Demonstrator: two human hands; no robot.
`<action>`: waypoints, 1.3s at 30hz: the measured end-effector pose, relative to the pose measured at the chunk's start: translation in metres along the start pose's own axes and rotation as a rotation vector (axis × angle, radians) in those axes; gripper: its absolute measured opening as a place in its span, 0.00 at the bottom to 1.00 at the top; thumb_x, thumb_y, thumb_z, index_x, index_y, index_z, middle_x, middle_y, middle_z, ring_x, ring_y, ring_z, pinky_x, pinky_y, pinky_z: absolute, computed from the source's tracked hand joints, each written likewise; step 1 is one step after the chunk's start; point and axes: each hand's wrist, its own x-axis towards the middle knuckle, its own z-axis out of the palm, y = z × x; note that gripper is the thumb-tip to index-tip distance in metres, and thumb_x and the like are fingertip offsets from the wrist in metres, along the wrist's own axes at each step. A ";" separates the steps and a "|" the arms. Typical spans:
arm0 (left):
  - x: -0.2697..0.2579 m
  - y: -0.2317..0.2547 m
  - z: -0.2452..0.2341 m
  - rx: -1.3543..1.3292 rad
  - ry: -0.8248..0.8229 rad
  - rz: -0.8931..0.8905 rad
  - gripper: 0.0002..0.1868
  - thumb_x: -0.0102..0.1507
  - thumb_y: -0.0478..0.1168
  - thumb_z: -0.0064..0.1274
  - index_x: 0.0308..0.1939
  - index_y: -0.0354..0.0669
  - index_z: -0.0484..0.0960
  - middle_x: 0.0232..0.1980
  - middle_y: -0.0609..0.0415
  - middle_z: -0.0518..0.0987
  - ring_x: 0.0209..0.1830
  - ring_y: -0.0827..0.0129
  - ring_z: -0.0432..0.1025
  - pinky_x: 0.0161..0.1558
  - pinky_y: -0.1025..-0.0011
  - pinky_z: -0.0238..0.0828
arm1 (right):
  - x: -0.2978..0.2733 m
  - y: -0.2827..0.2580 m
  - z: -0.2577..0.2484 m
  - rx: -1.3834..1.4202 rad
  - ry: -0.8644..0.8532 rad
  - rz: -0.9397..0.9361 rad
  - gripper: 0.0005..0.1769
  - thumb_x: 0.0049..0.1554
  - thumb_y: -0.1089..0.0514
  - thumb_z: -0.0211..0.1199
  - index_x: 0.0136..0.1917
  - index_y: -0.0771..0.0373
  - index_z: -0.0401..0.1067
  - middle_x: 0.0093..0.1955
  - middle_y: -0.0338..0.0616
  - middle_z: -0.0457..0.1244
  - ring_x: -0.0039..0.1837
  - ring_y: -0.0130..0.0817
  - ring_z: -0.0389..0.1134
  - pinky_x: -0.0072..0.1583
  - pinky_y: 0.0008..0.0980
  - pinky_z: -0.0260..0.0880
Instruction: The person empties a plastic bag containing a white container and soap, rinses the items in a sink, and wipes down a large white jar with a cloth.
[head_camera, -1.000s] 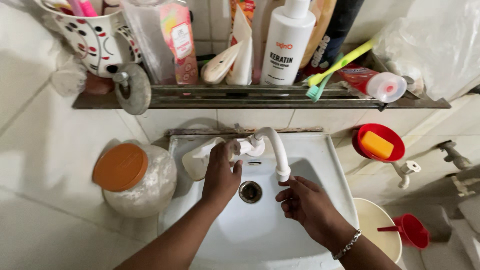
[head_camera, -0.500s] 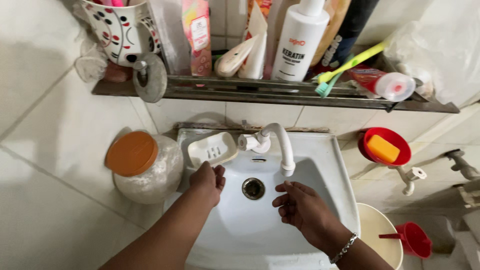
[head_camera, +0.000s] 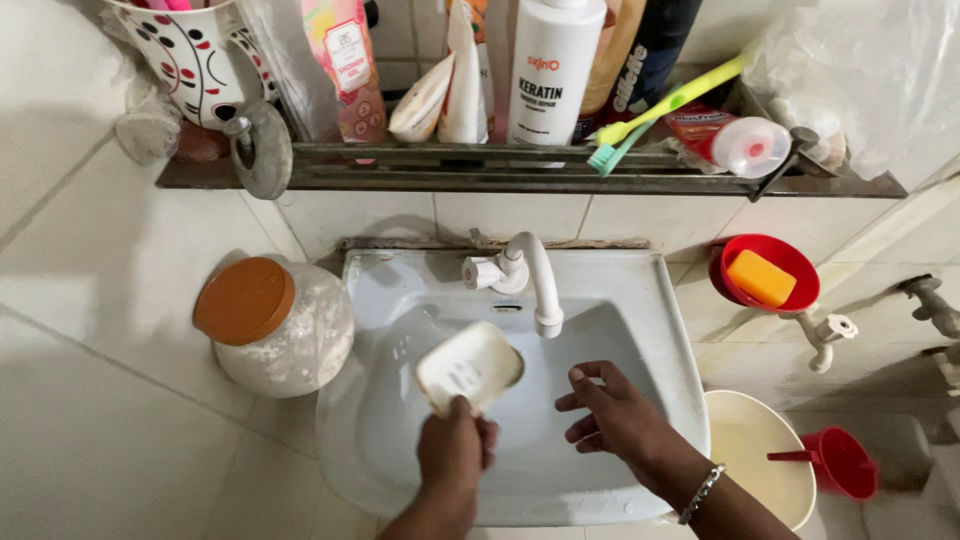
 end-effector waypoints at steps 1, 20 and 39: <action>-0.005 -0.007 0.008 0.073 -0.062 0.006 0.19 0.67 0.47 0.38 0.30 0.35 0.74 0.23 0.49 0.75 0.18 0.66 0.66 0.22 0.66 0.62 | 0.002 0.001 -0.006 -0.036 0.009 0.003 0.21 0.65 0.42 0.52 0.62 0.58 0.64 0.49 0.45 0.69 0.40 0.35 0.67 0.46 0.35 0.72; -0.088 0.000 0.161 0.417 -0.497 0.001 0.24 0.69 0.61 0.41 0.46 0.43 0.72 0.39 0.58 0.78 0.35 0.74 0.73 0.36 0.72 0.72 | 0.125 -0.002 -0.349 -0.280 0.644 -0.239 0.19 0.67 0.61 0.55 0.67 0.74 0.66 0.45 0.58 0.70 0.39 0.37 0.70 0.41 0.36 0.74; -0.082 0.000 0.129 0.348 -0.298 -0.069 0.21 0.69 0.57 0.42 0.52 0.45 0.73 0.42 0.57 0.78 0.37 0.74 0.73 0.37 0.72 0.71 | 0.115 0.002 -0.332 -0.300 0.787 -0.150 0.32 0.75 0.40 0.46 0.68 0.75 0.67 0.46 0.61 0.69 0.42 0.41 0.69 0.44 0.42 0.73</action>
